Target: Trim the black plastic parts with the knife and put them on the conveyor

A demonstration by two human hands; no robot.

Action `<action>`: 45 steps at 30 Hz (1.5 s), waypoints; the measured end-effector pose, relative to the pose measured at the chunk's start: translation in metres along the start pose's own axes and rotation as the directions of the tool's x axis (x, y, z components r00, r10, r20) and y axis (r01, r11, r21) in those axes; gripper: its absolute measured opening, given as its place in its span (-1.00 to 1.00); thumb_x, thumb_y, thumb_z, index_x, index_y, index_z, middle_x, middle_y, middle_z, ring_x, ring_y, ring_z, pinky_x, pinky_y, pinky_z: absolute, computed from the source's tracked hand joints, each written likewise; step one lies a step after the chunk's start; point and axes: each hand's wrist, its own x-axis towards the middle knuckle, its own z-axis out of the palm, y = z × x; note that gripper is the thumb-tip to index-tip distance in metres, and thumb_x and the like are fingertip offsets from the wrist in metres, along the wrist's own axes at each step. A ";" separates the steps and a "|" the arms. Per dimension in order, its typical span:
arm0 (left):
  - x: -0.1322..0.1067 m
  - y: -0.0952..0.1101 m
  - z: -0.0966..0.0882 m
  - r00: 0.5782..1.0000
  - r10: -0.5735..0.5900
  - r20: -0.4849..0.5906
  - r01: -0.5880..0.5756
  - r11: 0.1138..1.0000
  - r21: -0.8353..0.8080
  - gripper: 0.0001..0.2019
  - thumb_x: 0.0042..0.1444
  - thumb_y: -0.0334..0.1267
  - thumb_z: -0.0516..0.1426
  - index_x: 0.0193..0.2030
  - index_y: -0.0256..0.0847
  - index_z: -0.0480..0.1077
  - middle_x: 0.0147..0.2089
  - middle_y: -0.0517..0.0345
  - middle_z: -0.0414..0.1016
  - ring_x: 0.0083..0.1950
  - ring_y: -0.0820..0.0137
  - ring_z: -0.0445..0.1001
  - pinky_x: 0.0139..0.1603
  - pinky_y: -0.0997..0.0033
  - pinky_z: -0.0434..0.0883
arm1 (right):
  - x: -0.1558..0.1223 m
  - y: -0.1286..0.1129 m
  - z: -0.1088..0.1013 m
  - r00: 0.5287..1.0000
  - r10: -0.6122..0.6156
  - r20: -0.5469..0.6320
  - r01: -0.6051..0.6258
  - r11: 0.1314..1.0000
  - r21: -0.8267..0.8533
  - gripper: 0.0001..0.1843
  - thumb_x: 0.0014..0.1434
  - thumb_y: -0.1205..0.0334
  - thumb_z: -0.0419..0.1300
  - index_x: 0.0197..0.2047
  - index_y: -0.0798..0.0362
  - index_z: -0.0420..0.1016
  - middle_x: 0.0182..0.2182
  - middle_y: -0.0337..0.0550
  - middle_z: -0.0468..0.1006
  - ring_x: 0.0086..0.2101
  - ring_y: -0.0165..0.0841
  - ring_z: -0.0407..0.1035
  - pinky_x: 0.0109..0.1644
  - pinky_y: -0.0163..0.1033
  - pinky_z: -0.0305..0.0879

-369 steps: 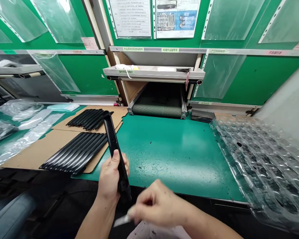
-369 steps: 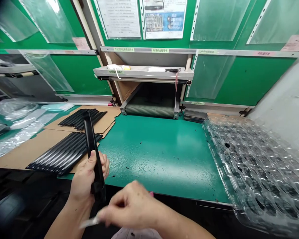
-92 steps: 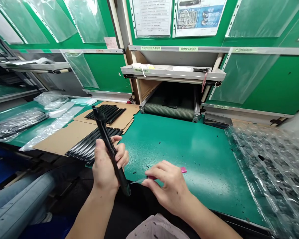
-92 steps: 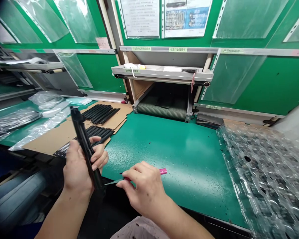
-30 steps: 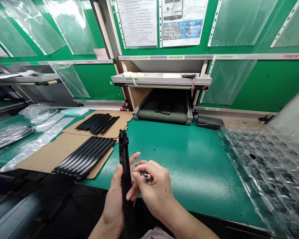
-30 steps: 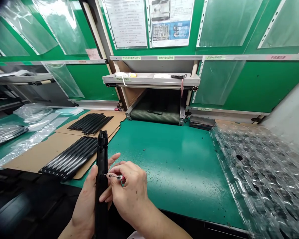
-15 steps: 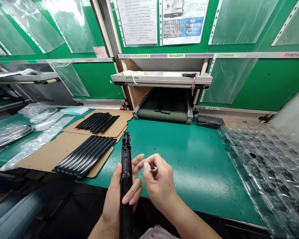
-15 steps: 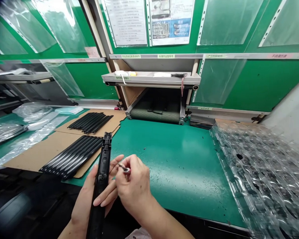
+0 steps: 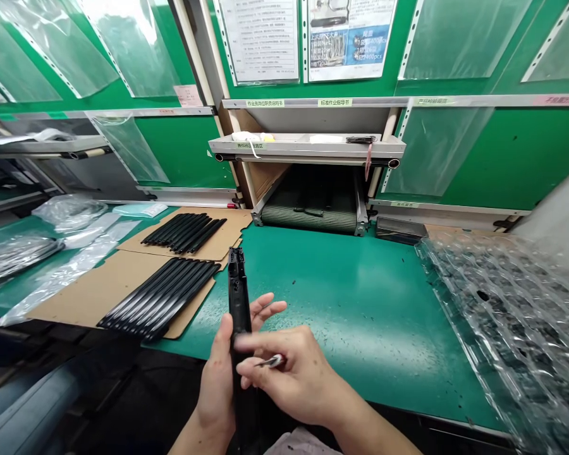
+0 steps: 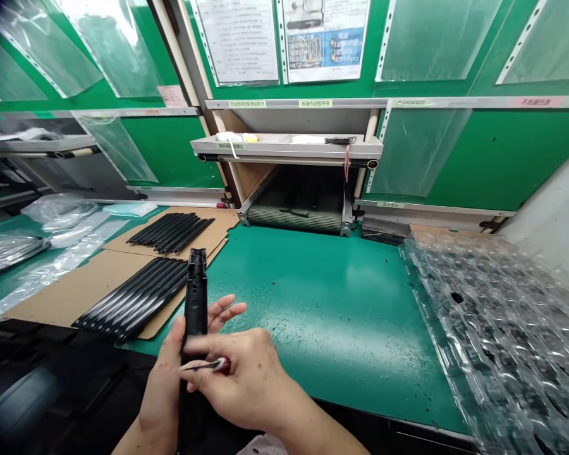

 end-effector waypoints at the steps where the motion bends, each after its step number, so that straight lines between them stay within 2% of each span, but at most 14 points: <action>1: 0.001 0.001 0.000 1.000 0.026 0.016 -0.026 1.000 0.008 -0.47 0.24 0.12 0.05 0.14 -0.25 0.43 0.12 -0.15 0.52 -0.31 0.34 0.57 -0.37 0.41 0.53 | 0.000 -0.001 -0.003 1.000 0.004 0.018 -0.005 0.999 0.054 -0.78 0.30 0.14 0.17 -0.20 0.02 0.63 -0.42 -0.20 0.62 -0.42 -0.34 0.49 -0.30 -0.29 0.37; 4: 0.007 0.006 -0.001 0.990 0.105 0.098 -0.103 0.994 -0.023 -0.53 0.30 0.05 0.00 0.07 -0.28 0.45 -0.11 -0.04 0.56 -0.67 0.64 0.23 -0.68 0.56 0.28 | -0.002 0.000 -0.015 0.996 0.028 -0.086 -0.022 0.997 0.069 -0.64 0.33 -0.06 0.13 -0.09 0.01 0.61 -0.26 -0.16 0.64 -0.39 -0.36 0.45 -0.31 -0.28 0.35; 7: 0.012 0.017 -0.003 0.961 0.248 0.121 -0.240 0.967 -0.082 -0.56 0.34 0.02 -0.04 -0.01 -0.33 0.45 -0.38 0.19 0.44 -0.73 0.71 0.01 -0.73 0.60 0.11 | -0.007 0.006 -0.025 0.982 0.039 -0.184 -0.077 0.976 -0.201 -0.56 0.40 -0.08 0.01 0.09 -0.03 0.53 -0.20 -0.15 0.61 -0.30 -0.35 0.42 -0.20 -0.25 0.30; 10: 0.014 0.031 -0.008 0.901 0.422 0.103 -0.413 0.905 -0.099 -0.54 0.29 0.10 0.01 -0.06 -0.30 0.45 -0.55 0.34 0.25 -0.72 0.65 -0.01 -0.69 0.56 0.09 | -0.015 0.011 -0.026 0.985 0.081 -0.151 -0.131 0.923 -0.361 -0.57 0.45 0.01 -0.06 0.03 -0.02 0.58 -0.34 -0.17 0.56 -0.29 -0.34 0.41 -0.19 -0.24 0.25; 13: 0.013 0.040 -0.012 0.837 0.533 0.122 -0.531 0.846 -0.055 -0.53 0.19 0.16 0.12 -0.08 -0.26 0.45 -0.64 0.39 0.15 -0.72 0.61 0.00 -0.65 0.51 0.07 | -0.020 0.012 -0.021 0.989 0.094 -0.117 -0.138 0.878 -0.458 -0.71 0.38 0.09 0.10 -0.09 -0.01 0.63 -0.40 -0.21 0.56 -0.34 -0.36 0.40 -0.23 -0.25 0.21; 18: 0.008 0.043 -0.012 0.761 0.620 0.192 -0.638 0.769 0.044 -0.51 0.12 0.21 0.17 -0.13 -0.23 0.46 -0.68 0.39 0.17 -0.74 0.58 0.03 -0.63 0.46 0.05 | -0.019 0.011 -0.010 1.000 -0.008 -0.027 -0.010 0.779 -0.627 -0.84 0.30 0.13 0.24 -0.15 -0.01 0.61 -0.37 -0.22 0.59 -0.34 -0.33 0.40 -0.23 -0.22 0.18; 21: 0.005 0.042 -0.011 0.737 0.640 0.218 -0.667 0.740 0.084 -0.50 0.11 0.23 0.17 -0.14 -0.23 0.47 -0.68 0.37 0.18 -0.74 0.57 0.06 -0.62 0.45 0.07 | -0.016 0.010 -0.005 0.998 -0.039 0.043 0.058 0.682 -0.729 -0.88 0.28 0.15 0.24 -0.21 -0.02 0.57 -0.38 -0.22 0.57 -0.36 -0.31 0.36 -0.27 -0.20 0.13; 24: 0.001 0.041 -0.007 0.769 0.619 0.161 -0.638 0.758 0.133 -0.50 0.06 0.21 0.22 -0.14 -0.23 0.47 -0.67 0.36 0.19 -0.70 0.57 0.08 -0.59 0.46 0.11 | -0.014 0.009 -0.001 0.996 -0.043 0.077 0.088 0.588 -0.804 -0.84 0.31 0.14 0.18 -0.27 -0.01 0.52 -0.41 -0.18 0.53 -0.37 -0.27 0.31 -0.31 -0.16 0.07; 26: -0.001 0.041 -0.005 0.801 0.590 0.102 -0.599 0.786 0.154 -0.51 0.05 0.19 0.24 -0.14 -0.23 0.47 -0.67 0.36 0.17 -0.69 0.58 0.07 -0.58 0.47 0.10 | -0.014 0.009 -0.001 0.996 -0.069 0.056 0.086 0.593 -0.801 -0.80 0.35 0.14 0.12 -0.26 0.00 0.50 -0.41 -0.16 0.51 -0.37 -0.26 0.30 -0.32 -0.16 0.04; 29: -0.001 0.039 -0.007 0.840 0.540 0.050 -0.541 0.824 0.167 -0.59 0.17 0.11 0.16 -0.10 -0.23 0.44 -0.65 0.38 0.11 -0.70 0.61 0.01 -0.61 0.51 0.04 | -0.014 0.011 -0.004 0.990 -0.129 -0.056 0.056 0.731 -0.680 -0.73 0.41 0.15 0.01 -0.25 -0.01 0.48 -0.42 -0.18 0.49 -0.38 -0.30 0.30 -0.31 -0.18 0.06; 32: 0.000 0.035 -0.017 0.906 0.422 0.038 -0.420 0.881 0.219 -0.71 0.27 -0.02 0.10 -0.04 -0.19 0.38 -0.62 0.40 0.08 -0.68 0.61 -0.02 -0.63 0.52 -0.03 | -0.010 0.016 -0.010 0.968 -0.095 -0.232 -0.032 0.870 -0.491 -0.66 0.42 0.09 -0.01 -0.36 0.00 0.38 -0.51 -0.25 0.35 -0.47 -0.38 0.23 -0.37 -0.24 0.03; 37: -0.007 0.021 -0.027 0.972 0.235 0.016 -0.220 0.884 0.411 -0.65 0.26 -0.03 0.12 0.09 -0.13 0.26 -0.57 0.39 0.08 -0.62 0.57 -0.04 -0.62 0.52 -0.02 | 0.004 0.022 -0.021 0.924 0.065 -0.377 -0.170 0.953 -0.251 -0.56 0.30 -0.09 0.14 -0.46 0.00 0.16 -0.59 -0.38 0.09 -0.57 -0.47 -0.03 -0.49 -0.27 -0.14; 40: -0.014 0.015 -0.029 0.986 0.165 -0.003 -0.140 0.852 0.505 -0.58 0.24 0.02 0.13 0.12 -0.13 0.24 -0.55 0.37 0.08 -0.57 0.54 -0.01 -0.60 0.52 -0.02 | 0.013 0.022 -0.027 0.912 0.102 -0.398 -0.174 0.973 -0.150 -0.62 0.30 -0.06 0.13 -0.43 0.01 0.26 -0.60 -0.38 0.17 -0.58 -0.48 0.00 -0.50 -0.29 -0.11; 45: -0.019 0.008 -0.030 0.997 0.080 0.020 -0.076 0.800 0.595 -0.54 0.20 0.09 0.13 0.12 -0.10 0.23 -0.56 0.37 0.08 -0.58 0.53 -0.03 -0.60 0.50 -0.07 | 0.029 0.017 -0.037 0.869 0.182 -0.460 -0.193 0.981 0.024 -0.69 0.22 -0.04 0.20 -0.20 0.05 0.49 -0.45 -0.22 0.50 -0.56 -0.45 0.21 -0.47 -0.31 0.17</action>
